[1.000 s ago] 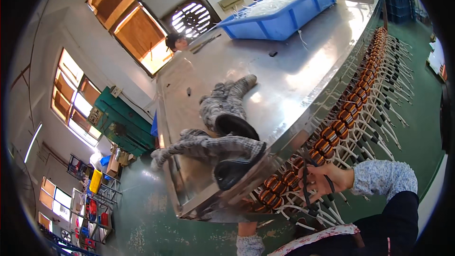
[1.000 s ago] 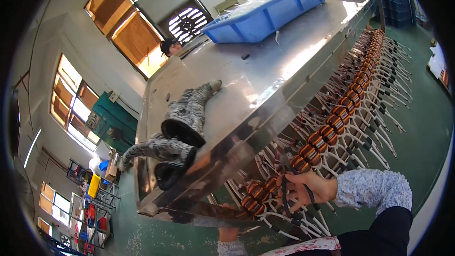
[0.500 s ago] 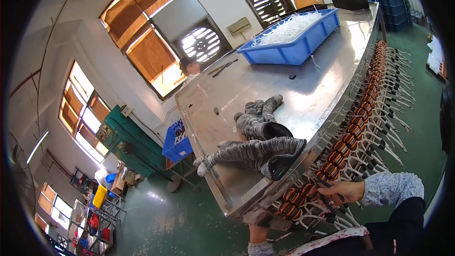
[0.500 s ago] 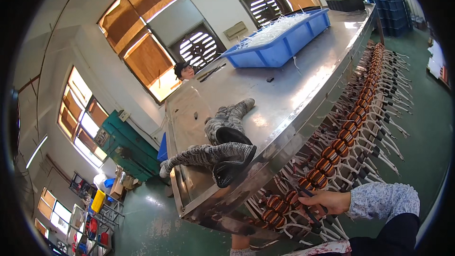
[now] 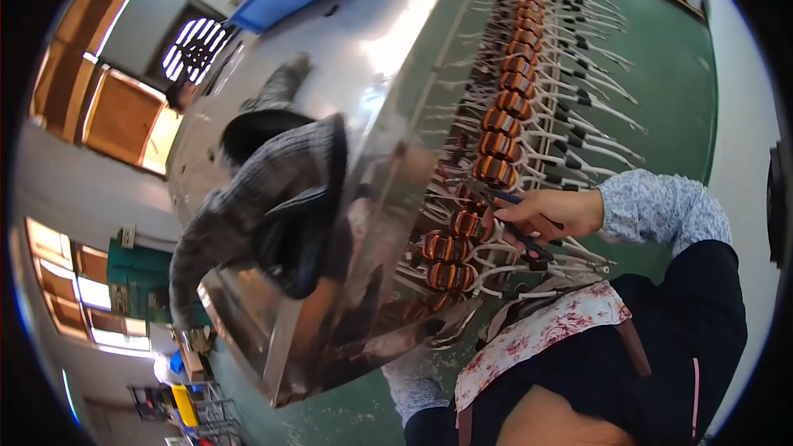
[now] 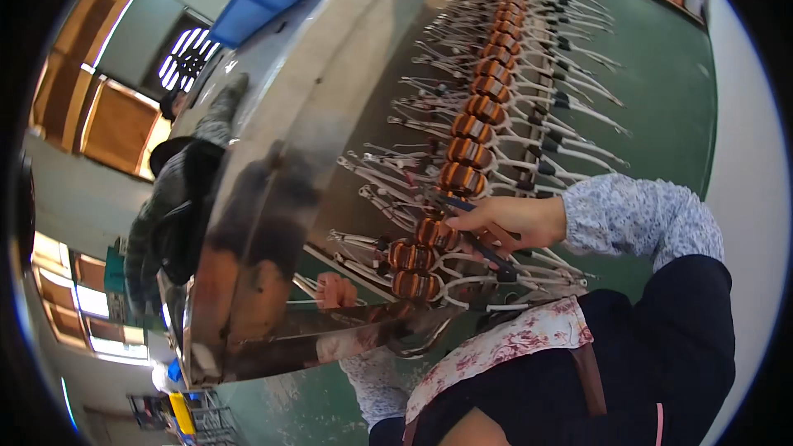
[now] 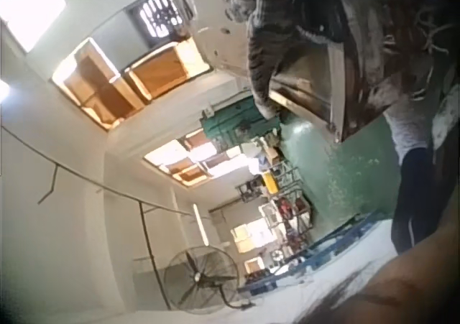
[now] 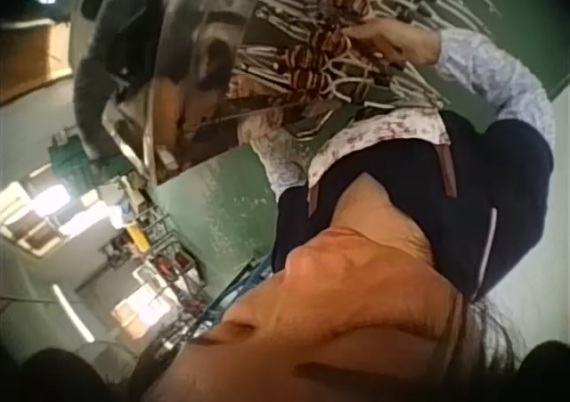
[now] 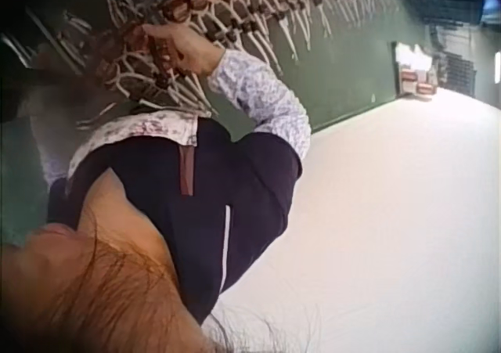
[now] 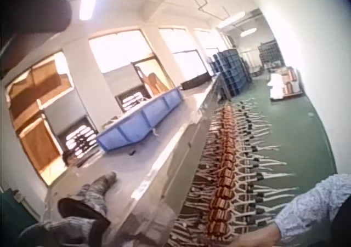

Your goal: The person uses pliers to strip the insulation from white wires attached to a row of copper coils hanging from a metal rack. They then insert the stripped wire ends into the coils and secure them. The person works methodically along the rack, handling each coil individually.

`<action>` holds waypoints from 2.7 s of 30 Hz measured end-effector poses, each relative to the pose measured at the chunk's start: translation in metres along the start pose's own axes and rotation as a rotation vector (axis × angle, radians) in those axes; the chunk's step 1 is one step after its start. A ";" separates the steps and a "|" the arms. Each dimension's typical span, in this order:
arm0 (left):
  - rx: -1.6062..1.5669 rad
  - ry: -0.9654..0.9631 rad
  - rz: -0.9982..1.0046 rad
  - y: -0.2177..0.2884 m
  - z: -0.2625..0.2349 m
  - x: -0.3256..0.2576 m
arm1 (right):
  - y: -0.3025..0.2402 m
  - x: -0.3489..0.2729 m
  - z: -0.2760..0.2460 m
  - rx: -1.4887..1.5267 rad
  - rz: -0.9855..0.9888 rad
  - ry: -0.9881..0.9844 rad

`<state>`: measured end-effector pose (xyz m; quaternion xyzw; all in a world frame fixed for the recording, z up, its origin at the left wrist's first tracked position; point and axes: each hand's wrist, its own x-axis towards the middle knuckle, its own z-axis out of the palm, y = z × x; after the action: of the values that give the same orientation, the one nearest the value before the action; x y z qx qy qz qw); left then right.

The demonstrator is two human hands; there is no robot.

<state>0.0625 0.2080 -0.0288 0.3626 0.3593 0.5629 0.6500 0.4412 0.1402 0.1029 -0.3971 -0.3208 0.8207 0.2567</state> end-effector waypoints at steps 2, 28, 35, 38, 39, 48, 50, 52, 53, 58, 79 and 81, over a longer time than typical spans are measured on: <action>0.148 -0.069 0.050 0.021 0.011 0.009 | 0.005 0.000 0.002 0.064 -0.013 -0.010; 0.918 -0.351 0.105 -0.005 0.131 0.099 | 0.043 0.035 0.019 0.330 0.072 -0.153; 0.525 -0.319 -0.001 -0.005 0.130 0.089 | 0.032 0.092 0.019 0.469 0.163 -0.233; 0.500 -0.321 0.001 -0.003 0.129 0.089 | 0.016 0.098 0.022 0.471 0.190 -0.198; 0.492 -0.321 0.000 -0.005 0.127 0.091 | 0.012 0.101 0.021 0.457 0.205 -0.195; 0.390 -0.323 0.002 -0.004 0.126 0.090 | -0.011 0.112 0.013 0.340 0.353 -0.165; 0.385 -0.324 0.013 -0.002 0.127 0.086 | -0.012 0.110 0.016 0.312 0.340 -0.149; 0.410 -0.336 0.032 -0.001 0.129 0.084 | -0.010 0.106 0.018 0.266 0.292 -0.153; 0.393 -0.305 0.046 -0.004 0.129 0.085 | -0.011 0.106 0.018 0.258 0.308 -0.145; 0.409 -0.374 -0.002 -0.002 0.126 0.090 | -0.008 0.110 0.012 0.228 0.279 -0.152; 0.390 -0.258 0.077 -0.007 0.130 0.082 | 0.000 0.104 0.024 0.278 0.164 -0.070; 0.384 -0.255 0.066 -0.008 0.127 0.084 | 0.004 0.105 0.023 0.228 0.142 -0.042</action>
<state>0.1866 0.2823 0.0202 0.5593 0.3629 0.4550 0.5903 0.3632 0.2011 0.0596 -0.3699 -0.2021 0.8759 0.2348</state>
